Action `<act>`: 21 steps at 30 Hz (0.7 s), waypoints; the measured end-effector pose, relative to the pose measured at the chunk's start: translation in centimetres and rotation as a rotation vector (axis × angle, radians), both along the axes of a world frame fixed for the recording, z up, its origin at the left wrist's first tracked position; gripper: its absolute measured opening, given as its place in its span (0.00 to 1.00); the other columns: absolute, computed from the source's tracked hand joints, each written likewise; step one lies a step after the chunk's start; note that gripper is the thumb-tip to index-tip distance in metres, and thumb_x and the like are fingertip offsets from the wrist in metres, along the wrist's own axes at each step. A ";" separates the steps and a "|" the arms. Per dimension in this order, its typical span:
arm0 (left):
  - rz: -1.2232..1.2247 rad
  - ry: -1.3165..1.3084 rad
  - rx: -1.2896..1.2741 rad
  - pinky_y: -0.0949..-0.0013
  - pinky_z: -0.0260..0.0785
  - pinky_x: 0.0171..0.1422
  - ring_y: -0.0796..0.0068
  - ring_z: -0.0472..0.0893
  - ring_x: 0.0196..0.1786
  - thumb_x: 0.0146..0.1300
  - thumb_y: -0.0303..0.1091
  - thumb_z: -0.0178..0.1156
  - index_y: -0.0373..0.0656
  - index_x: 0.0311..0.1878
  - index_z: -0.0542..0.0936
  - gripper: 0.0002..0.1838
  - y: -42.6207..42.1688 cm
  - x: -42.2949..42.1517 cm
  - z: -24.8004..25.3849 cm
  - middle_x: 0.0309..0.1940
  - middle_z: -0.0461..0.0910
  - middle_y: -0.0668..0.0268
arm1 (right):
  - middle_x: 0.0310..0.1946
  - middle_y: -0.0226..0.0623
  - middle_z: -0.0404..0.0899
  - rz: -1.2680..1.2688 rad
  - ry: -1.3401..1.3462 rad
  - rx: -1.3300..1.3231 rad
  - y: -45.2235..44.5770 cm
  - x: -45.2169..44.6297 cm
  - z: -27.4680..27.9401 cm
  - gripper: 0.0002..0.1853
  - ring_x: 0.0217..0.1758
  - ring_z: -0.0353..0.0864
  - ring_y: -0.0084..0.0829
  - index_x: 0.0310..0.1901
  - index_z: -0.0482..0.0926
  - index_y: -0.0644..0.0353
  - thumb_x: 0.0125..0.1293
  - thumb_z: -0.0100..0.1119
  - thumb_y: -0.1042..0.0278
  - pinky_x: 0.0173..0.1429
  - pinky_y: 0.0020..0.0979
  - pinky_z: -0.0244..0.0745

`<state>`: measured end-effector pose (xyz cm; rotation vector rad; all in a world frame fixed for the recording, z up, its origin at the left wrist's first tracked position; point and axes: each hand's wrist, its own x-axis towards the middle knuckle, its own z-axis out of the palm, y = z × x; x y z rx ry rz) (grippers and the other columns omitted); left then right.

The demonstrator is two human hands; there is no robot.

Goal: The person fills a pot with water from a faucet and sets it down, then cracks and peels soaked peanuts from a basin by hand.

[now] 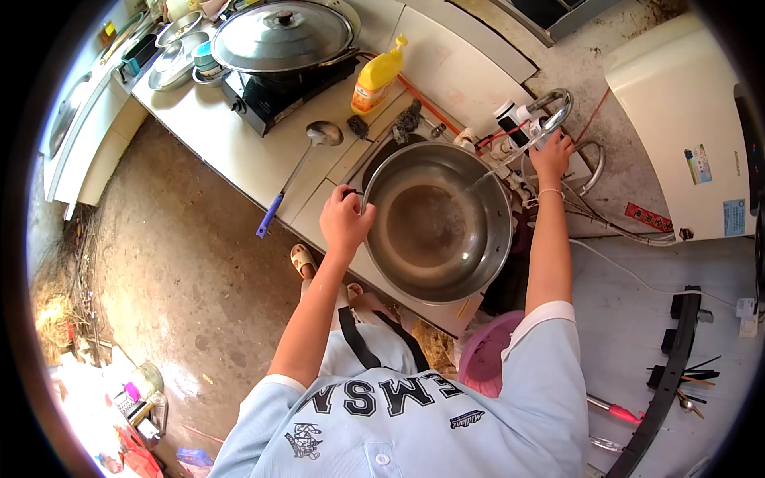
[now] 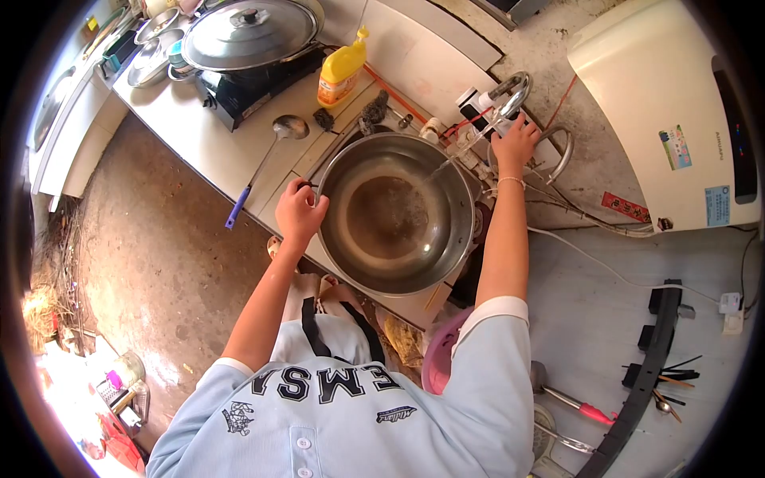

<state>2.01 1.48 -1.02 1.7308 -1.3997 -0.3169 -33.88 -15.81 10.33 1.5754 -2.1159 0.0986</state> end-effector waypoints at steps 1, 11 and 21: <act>0.002 -0.007 -0.005 0.64 0.65 0.32 0.62 0.73 0.31 0.38 0.36 0.59 0.41 0.13 0.65 0.13 0.0 0.0 -0.1 0.37 0.74 0.66 | 0.50 0.47 0.58 -0.001 0.000 0.001 0.1 0.1 0.1 0.38 0.56 0.56 0.46 0.55 0.58 0.55 0.43 0.64 0.55 0.55 0.38 0.63; -0.001 -0.006 -0.014 0.64 0.65 0.32 0.62 0.73 0.31 0.38 0.35 0.59 0.41 0.13 0.65 0.13 -0.1 -0.2 0.1 0.37 0.74 0.66 | 0.49 0.46 0.59 -0.020 0.013 -0.008 0.0 0.1 -0.1 0.38 0.55 0.57 0.45 0.55 0.58 0.54 0.42 0.65 0.54 0.52 0.36 0.68; 0.009 0.000 -0.021 0.65 0.65 0.31 0.63 0.72 0.30 0.38 0.35 0.59 0.41 0.13 0.65 0.13 -0.4 -0.4 0.4 0.34 0.74 0.67 | 0.48 0.46 0.59 -0.054 0.028 0.016 0.0 0.6 0.1 0.37 0.54 0.58 0.44 0.54 0.58 0.54 0.43 0.63 0.51 0.46 0.39 0.72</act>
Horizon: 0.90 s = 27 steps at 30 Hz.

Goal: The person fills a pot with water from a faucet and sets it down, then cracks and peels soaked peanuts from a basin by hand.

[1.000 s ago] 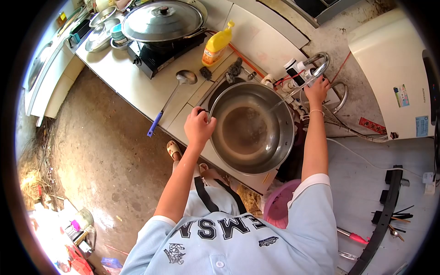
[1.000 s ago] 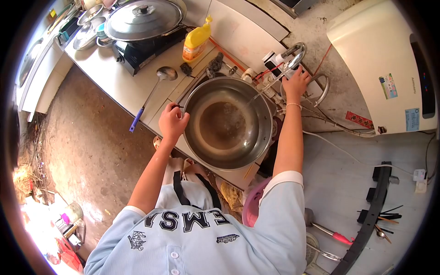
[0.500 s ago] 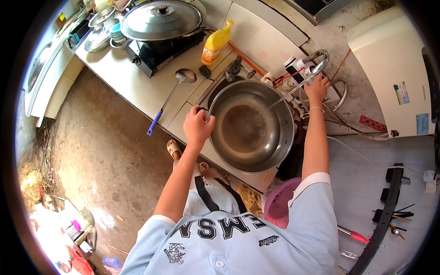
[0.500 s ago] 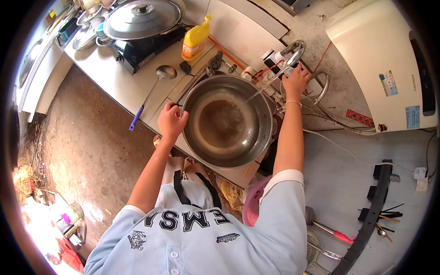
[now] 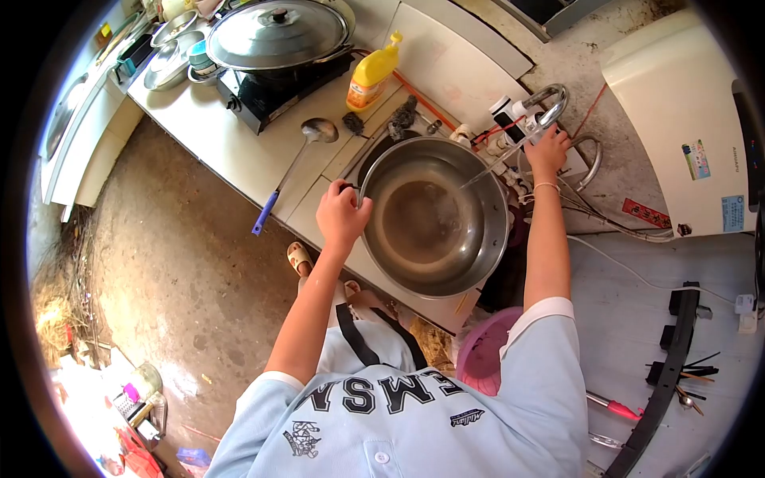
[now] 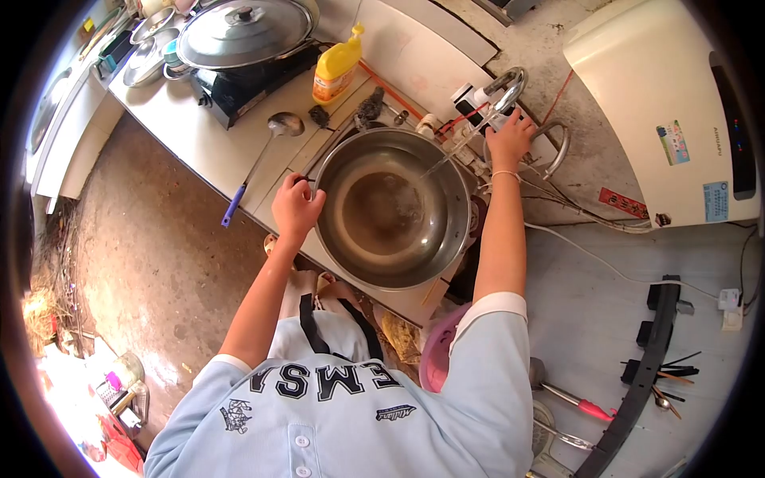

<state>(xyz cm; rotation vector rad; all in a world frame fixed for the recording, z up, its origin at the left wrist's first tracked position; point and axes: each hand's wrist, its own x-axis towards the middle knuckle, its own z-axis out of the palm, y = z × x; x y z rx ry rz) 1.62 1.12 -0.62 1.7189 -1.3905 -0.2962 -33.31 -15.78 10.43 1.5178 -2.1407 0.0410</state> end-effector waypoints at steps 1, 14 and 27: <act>-0.001 0.000 0.004 0.65 0.65 0.31 0.63 0.72 0.30 0.38 0.35 0.59 0.41 0.13 0.65 0.13 0.0 0.0 0.0 0.34 0.74 0.67 | 0.48 0.46 0.59 -0.002 0.001 0.001 0.0 0.0 0.0 0.37 0.54 0.58 0.44 0.54 0.58 0.54 0.43 0.63 0.51 0.46 0.39 0.72; -0.001 0.016 0.032 0.65 0.65 0.33 0.61 0.73 0.32 0.38 0.35 0.59 0.40 0.13 0.64 0.14 0.2 0.2 -0.2 0.36 0.74 0.64 | 0.47 0.43 0.59 0.008 0.038 -0.012 0.0 0.2 0.1 0.38 0.52 0.59 0.42 0.53 0.58 0.54 0.42 0.63 0.50 0.40 0.39 0.75; -0.002 0.026 0.033 0.65 0.65 0.33 0.61 0.73 0.32 0.38 0.35 0.59 0.40 0.13 0.64 0.14 0.5 0.3 0.2 0.36 0.74 0.64 | 0.47 0.42 0.60 -0.028 0.051 0.002 -0.3 0.2 0.1 0.39 0.53 0.60 0.42 0.53 0.60 0.51 0.40 0.65 0.46 0.40 0.38 0.75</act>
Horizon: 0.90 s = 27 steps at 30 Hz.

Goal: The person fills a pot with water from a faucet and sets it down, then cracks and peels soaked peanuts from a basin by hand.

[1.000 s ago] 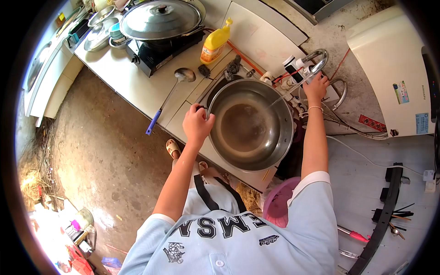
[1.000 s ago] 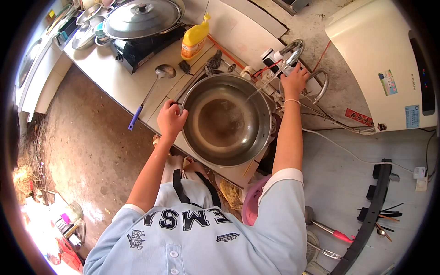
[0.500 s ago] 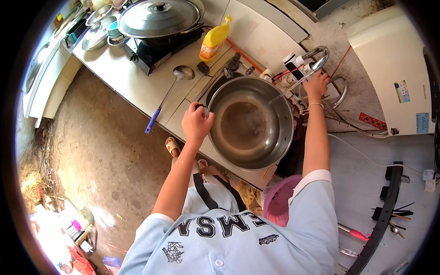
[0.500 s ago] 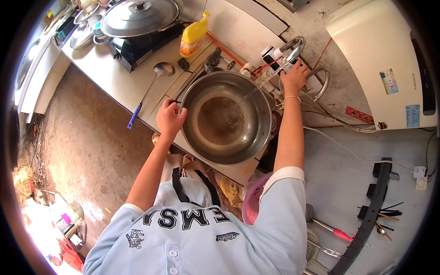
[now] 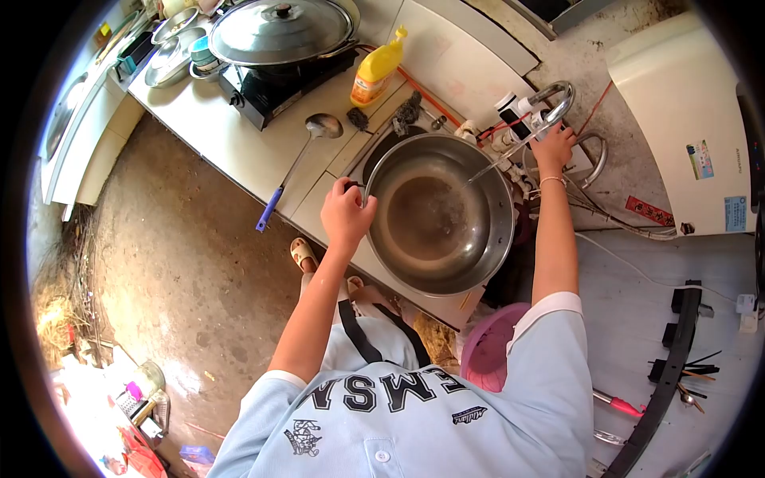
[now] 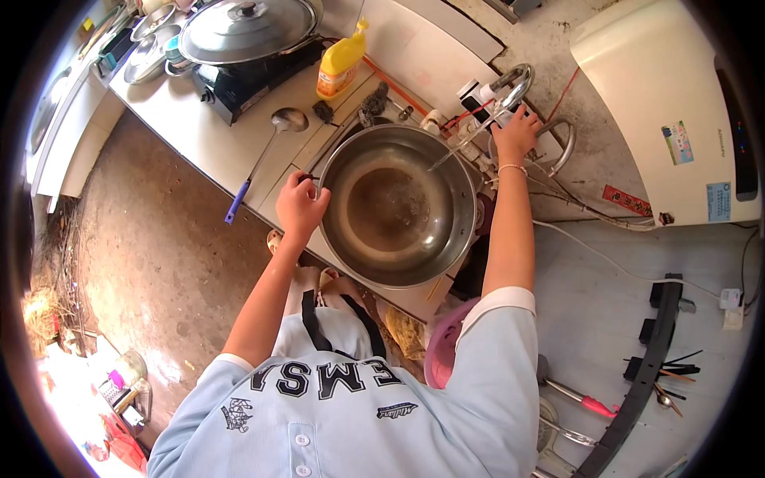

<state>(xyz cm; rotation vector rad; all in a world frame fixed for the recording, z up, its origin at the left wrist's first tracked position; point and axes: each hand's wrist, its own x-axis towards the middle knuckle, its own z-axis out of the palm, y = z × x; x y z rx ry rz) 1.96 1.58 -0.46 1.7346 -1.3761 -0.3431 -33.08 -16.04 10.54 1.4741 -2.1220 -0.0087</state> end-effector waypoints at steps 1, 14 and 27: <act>0.001 0.002 -0.001 0.65 0.65 0.33 0.61 0.73 0.32 0.38 0.35 0.58 0.40 0.13 0.64 0.14 0.0 0.0 0.0 0.36 0.74 0.64 | 0.47 0.42 0.60 0.002 0.001 0.000 0.0 0.0 0.0 0.39 0.53 0.60 0.42 0.53 0.60 0.51 0.40 0.65 0.46 0.40 0.38 0.75; 0.014 -0.004 -0.015 0.65 0.65 0.32 0.62 0.73 0.31 0.38 0.35 0.59 0.40 0.13 0.64 0.14 0.0 0.0 -0.3 0.35 0.74 0.66 | 0.47 0.43 0.60 -0.014 0.054 0.025 -0.1 -0.1 -0.2 0.41 0.53 0.59 0.42 0.54 0.58 0.54 0.41 0.64 0.44 0.39 0.38 0.76; 0.008 -0.012 -0.023 0.64 0.65 0.32 0.61 0.73 0.31 0.38 0.35 0.59 0.40 0.13 0.64 0.14 0.2 0.1 -0.5 0.35 0.74 0.65 | 0.46 0.45 0.60 -0.019 0.059 0.019 0.4 0.8 -0.2 0.37 0.52 0.60 0.42 0.53 0.58 0.56 0.43 0.63 0.48 0.39 0.40 0.76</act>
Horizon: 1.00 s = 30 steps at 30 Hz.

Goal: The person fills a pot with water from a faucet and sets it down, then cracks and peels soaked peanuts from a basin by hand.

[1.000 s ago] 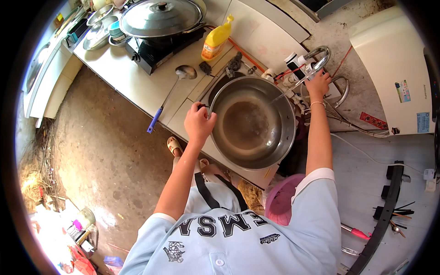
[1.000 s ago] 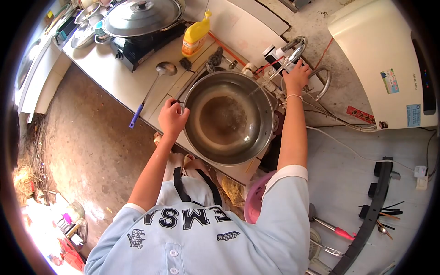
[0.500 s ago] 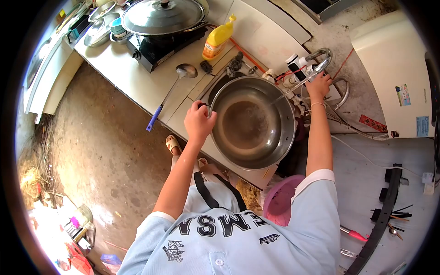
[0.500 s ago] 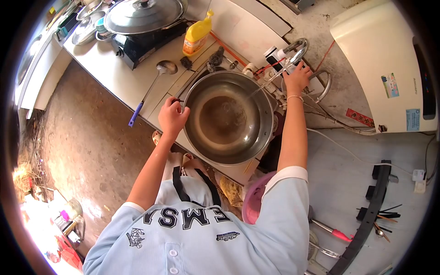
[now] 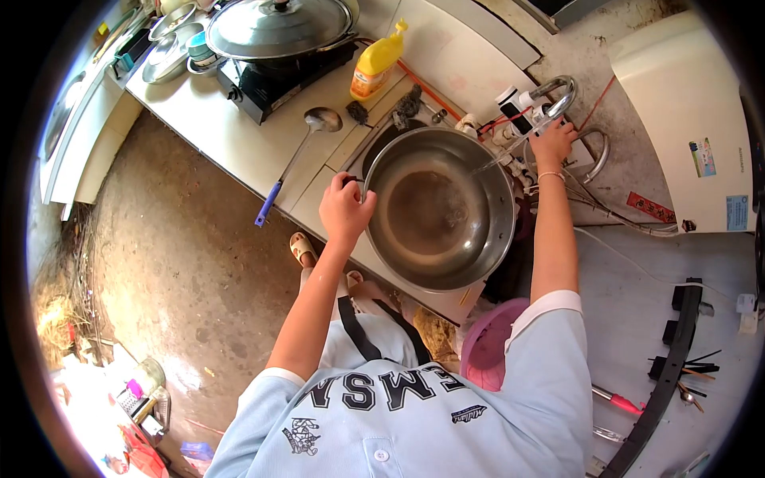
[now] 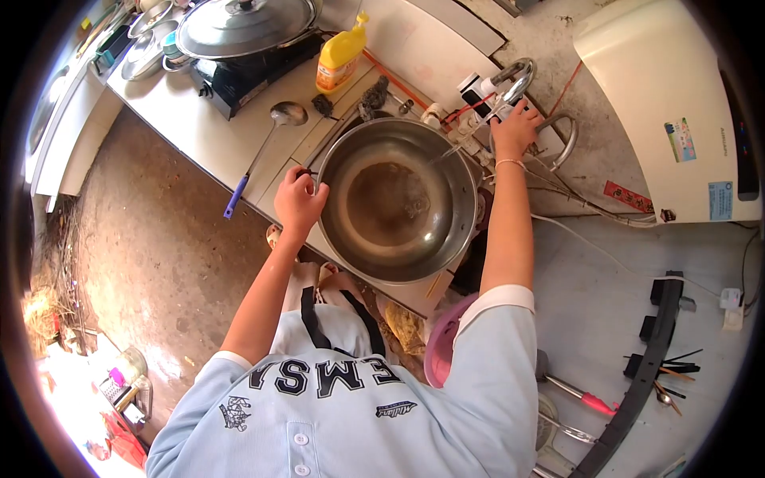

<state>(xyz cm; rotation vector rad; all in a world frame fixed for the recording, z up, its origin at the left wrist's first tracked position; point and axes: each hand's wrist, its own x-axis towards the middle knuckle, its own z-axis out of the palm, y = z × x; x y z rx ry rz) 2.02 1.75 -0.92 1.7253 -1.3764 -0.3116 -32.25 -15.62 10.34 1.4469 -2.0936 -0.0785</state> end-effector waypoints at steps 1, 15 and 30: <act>0.002 0.000 -0.008 0.64 0.65 0.33 0.61 0.73 0.31 0.38 0.35 0.59 0.40 0.13 0.64 0.14 0.0 0.0 0.0 0.35 0.74 0.65 | 0.46 0.45 0.60 -0.001 0.000 0.001 0.0 -0.1 -0.1 0.37 0.52 0.60 0.42 0.53 0.58 0.56 0.43 0.63 0.48 0.39 0.40 0.76; 0.002 0.015 0.020 0.64 0.65 0.34 0.61 0.73 0.33 0.39 0.35 0.59 0.40 0.13 0.64 0.14 0.1 0.0 0.0 0.37 0.74 0.65 | 0.43 0.46 0.69 -0.135 -0.090 0.006 -3.0 0.5 -0.8 0.25 0.44 0.71 0.45 0.49 0.65 0.62 0.52 0.55 0.57 0.40 0.36 0.74; 0.000 -0.010 0.038 0.64 0.65 0.34 0.61 0.73 0.34 0.39 0.35 0.59 0.40 0.13 0.65 0.14 0.2 -0.1 0.0 0.38 0.75 0.64 | 0.22 0.40 0.74 0.015 -1.126 -0.091 -3.5 3.0 3.6 0.11 0.19 0.75 0.30 0.31 0.74 0.66 0.58 0.46 0.66 0.23 0.26 0.73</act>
